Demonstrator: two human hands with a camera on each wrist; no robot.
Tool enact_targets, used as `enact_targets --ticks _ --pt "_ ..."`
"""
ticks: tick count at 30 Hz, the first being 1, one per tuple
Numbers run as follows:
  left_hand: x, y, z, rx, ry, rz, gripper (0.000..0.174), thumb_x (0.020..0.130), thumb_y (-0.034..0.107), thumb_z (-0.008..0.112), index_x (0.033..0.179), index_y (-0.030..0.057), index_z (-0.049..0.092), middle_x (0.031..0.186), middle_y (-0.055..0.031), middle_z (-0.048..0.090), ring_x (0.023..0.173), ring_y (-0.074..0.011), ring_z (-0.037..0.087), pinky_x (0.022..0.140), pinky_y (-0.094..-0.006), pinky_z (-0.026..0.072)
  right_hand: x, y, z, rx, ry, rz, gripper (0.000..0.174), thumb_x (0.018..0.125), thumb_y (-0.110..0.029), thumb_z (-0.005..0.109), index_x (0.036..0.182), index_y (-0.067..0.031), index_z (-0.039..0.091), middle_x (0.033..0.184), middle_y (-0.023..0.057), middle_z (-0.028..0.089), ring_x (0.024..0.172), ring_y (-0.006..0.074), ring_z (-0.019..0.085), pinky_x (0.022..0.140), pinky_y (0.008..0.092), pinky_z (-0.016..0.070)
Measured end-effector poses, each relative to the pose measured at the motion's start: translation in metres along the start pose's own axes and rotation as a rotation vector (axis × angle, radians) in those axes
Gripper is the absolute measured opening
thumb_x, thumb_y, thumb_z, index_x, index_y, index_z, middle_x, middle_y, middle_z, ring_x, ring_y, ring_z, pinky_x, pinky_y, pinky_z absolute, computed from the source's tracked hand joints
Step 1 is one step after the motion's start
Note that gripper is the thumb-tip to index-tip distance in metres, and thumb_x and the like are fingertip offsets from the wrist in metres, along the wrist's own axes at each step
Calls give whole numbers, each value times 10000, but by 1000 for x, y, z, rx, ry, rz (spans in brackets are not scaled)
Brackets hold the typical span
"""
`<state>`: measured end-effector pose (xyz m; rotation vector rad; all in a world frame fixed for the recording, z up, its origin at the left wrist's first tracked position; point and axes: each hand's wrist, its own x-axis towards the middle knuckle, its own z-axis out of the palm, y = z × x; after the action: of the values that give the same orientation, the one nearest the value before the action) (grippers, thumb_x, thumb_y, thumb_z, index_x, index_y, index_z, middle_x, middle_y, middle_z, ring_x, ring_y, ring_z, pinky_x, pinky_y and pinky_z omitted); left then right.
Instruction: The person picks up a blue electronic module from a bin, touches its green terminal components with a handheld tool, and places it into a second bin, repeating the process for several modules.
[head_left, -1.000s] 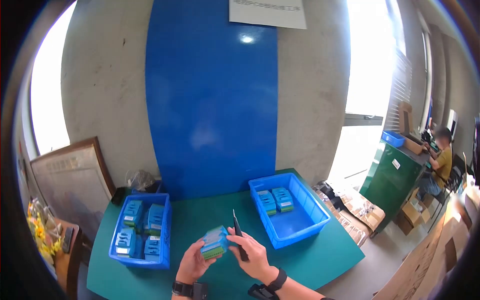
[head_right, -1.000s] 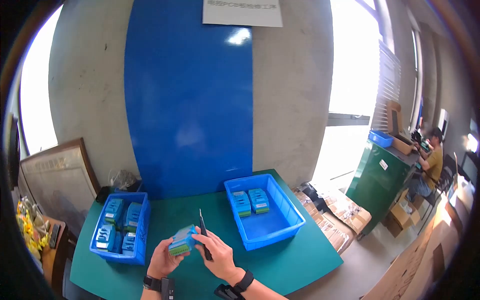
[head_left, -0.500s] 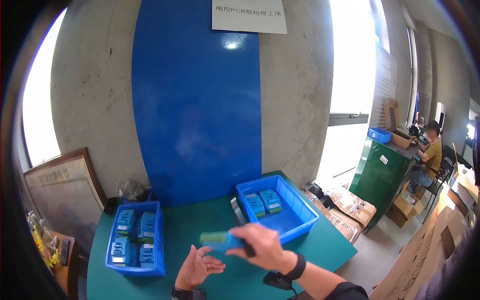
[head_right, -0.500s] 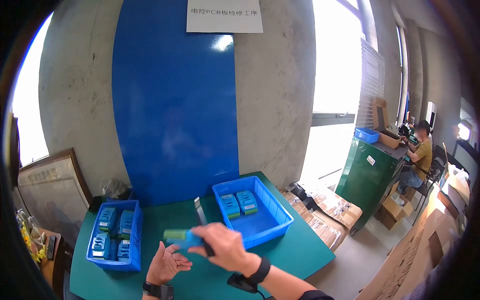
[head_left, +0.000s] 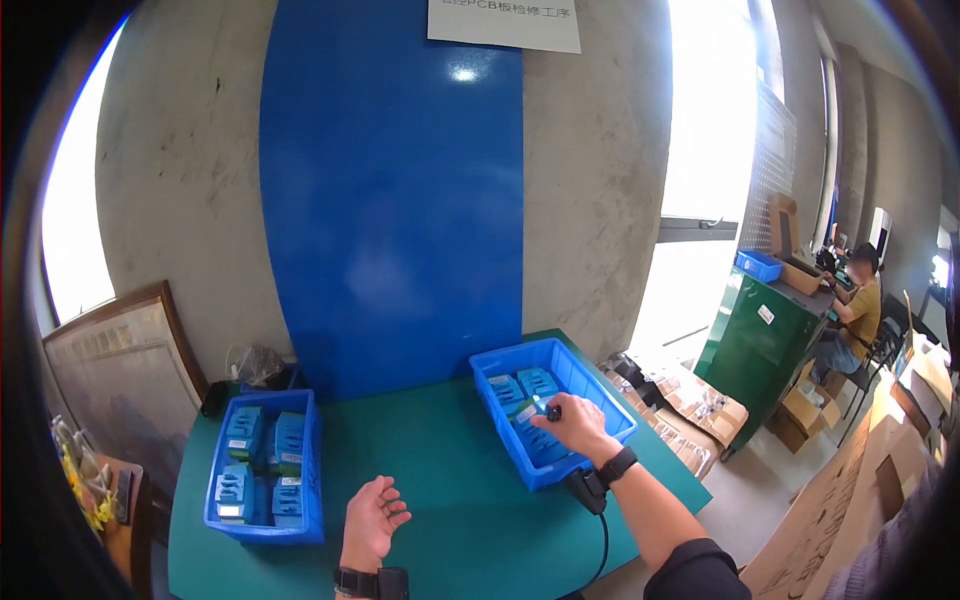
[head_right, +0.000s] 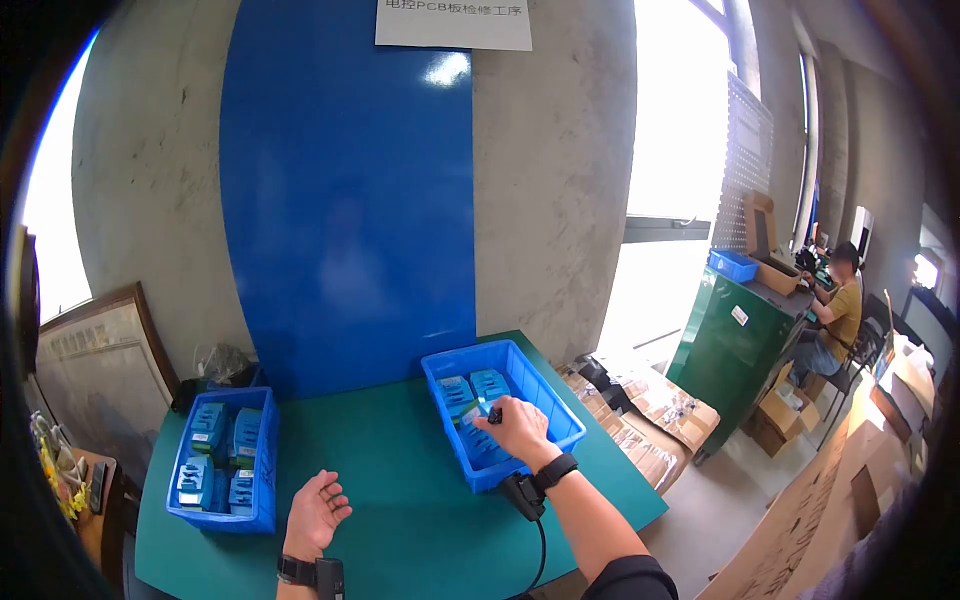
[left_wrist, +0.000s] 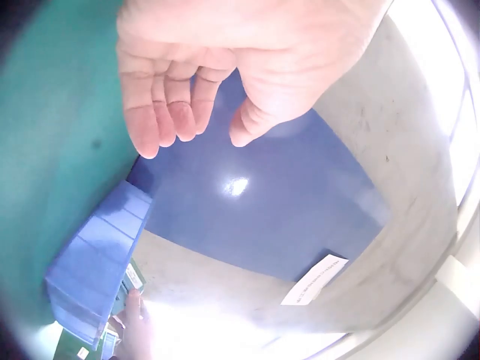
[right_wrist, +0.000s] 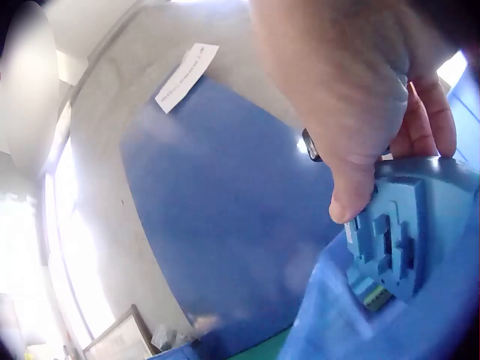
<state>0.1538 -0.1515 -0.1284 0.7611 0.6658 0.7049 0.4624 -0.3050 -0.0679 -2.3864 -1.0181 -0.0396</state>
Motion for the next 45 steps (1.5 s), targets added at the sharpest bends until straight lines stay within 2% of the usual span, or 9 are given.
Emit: enact_targets --ticks 10,14,16,20,24,28,33,41,45 --pt "-10 2 7 92 16 54 276 906 302 614 1035 60 590 890 -49 580 776 -176 598 686 -338 541 2 25 25 99 -74 -175 204 775 -222 710 932 -96 680 839 147 681 827 357 651 720 449 519" --pt "-3 2 0 3 -40 23 261 895 274 647 1042 64 592 907 -42 586 785 -157 602 693 -323 550 -35 -39 -1 90 274 -251 128 833 -159 650 956 -125 643 777 136 667 748 354 647 682 424 505" --pt "-7 11 7 -20 -53 39 259 892 264 656 1047 67 590 907 -34 585 784 -146 602 687 -315 553 -49 -64 9 415 366 -342 102 856 -114 642 953 -84 634 752 112 669 695 291 673 630 365 518" --pt "-14 47 29 82 -79 116 237 904 253 642 1061 82 596 869 -16 600 772 -141 607 675 -310 533 -86 -120 59 1123 58 -208 69 889 -23 614 954 2 611 738 74 667 727 137 678 632 277 540" --pt "-13 98 29 288 16 217 257 893 252 648 1049 58 584 892 -28 590 788 -142 602 688 -315 541 -103 -126 113 950 25 -422 94 903 -43 600 988 -4 592 763 104 689 700 148 682 638 271 536" --pt "16 151 -12 499 182 346 297 856 240 686 1046 33 589 916 -61 573 794 -168 583 690 -321 540 -108 -123 122 924 -7 -430 96 884 -52 622 974 -34 595 740 96 685 678 175 691 619 279 535" --pt "69 183 -65 889 561 190 364 824 275 720 1028 -2 600 918 -77 574 785 -205 584 690 -359 533 -102 -116 131 966 -24 -344 90 875 -64 632 959 -51 601 725 90 684 671 195 696 608 294 536" --pt "101 170 -69 1409 573 90 808 618 393 848 1141 -156 573 1082 -222 652 950 -275 654 690 -334 531 -92 -110 145 918 44 -392 83 886 -61 612 964 -36 595 698 82 674 629 152 682 571 265 532" --pt "79 177 -53 1332 560 5 728 571 327 886 1070 -131 617 961 -174 672 800 -252 671 625 -344 548 -91 -111 143 863 55 -416 97 878 -54 622 971 -41 598 713 89 677 645 156 689 586 272 536"
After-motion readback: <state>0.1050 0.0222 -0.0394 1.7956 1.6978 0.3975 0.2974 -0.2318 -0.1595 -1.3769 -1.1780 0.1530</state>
